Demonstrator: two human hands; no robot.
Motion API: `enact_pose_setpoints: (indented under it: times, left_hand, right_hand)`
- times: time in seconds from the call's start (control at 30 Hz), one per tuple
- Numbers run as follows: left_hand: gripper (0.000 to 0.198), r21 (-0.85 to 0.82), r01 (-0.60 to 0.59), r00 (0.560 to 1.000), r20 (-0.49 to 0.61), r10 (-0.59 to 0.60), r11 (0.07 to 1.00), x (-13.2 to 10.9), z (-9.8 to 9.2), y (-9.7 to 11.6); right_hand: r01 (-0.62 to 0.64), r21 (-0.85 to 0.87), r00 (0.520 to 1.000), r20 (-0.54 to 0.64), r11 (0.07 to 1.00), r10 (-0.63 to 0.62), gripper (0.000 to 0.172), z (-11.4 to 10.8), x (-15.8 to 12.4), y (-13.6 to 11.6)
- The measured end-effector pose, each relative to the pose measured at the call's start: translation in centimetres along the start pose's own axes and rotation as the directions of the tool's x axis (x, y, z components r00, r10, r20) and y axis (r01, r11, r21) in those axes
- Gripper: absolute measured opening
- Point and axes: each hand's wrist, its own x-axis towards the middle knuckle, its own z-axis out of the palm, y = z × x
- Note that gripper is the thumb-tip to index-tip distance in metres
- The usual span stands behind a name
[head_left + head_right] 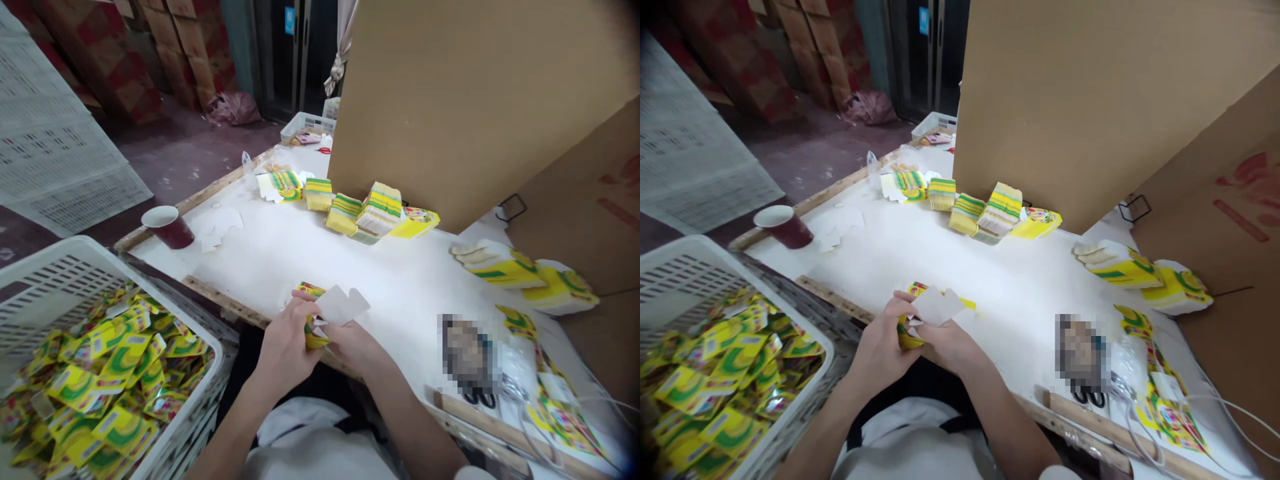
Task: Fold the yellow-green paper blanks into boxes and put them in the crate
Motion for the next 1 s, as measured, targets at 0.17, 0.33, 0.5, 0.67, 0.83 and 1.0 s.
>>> enact_pose_setpoints:
  times: [0.17,0.33,0.5,0.67,0.83,1.0]
  left_hand:
    - [0.049,0.004,0.204,0.963,0.177,-0.201,0.979,-0.1,-0.4,-0.2]
    - [0.063,-0.030,0.215,0.971,0.117,-0.210,0.976,0.1,0.3,-0.7]
    - [0.053,0.076,0.221,0.975,-0.007,-0.221,0.972,0.0,-0.7,-0.8]
    - [0.045,0.045,0.209,0.978,0.003,-0.209,0.977,-0.1,-1.9,-0.9]
    - [0.046,0.001,0.146,0.986,0.087,-0.145,0.989,0.3,-2.7,-1.1]
    - [0.042,0.061,0.124,0.984,0.124,-0.131,0.990,1.1,-2.5,-0.5]
  right_hand:
    - [0.108,-0.212,0.991,-0.054,0.971,-0.122,0.051,-0.9,-0.3,0.6]
    - [0.341,-0.745,0.928,0.171,0.573,-0.330,0.057,-0.9,-1.3,-0.1]
    - [0.337,-0.829,0.847,0.061,0.446,-0.528,0.060,-1.9,-1.1,0.2]
    - [0.364,-0.888,0.877,0.225,0.282,-0.425,0.059,-3.0,-1.2,-0.1]
    - [0.421,-0.839,0.893,0.319,0.344,-0.316,0.038,-3.0,-1.4,-2.7]
    - [0.417,-0.786,0.882,0.228,0.457,-0.412,0.028,-2.3,-0.8,-1.8]
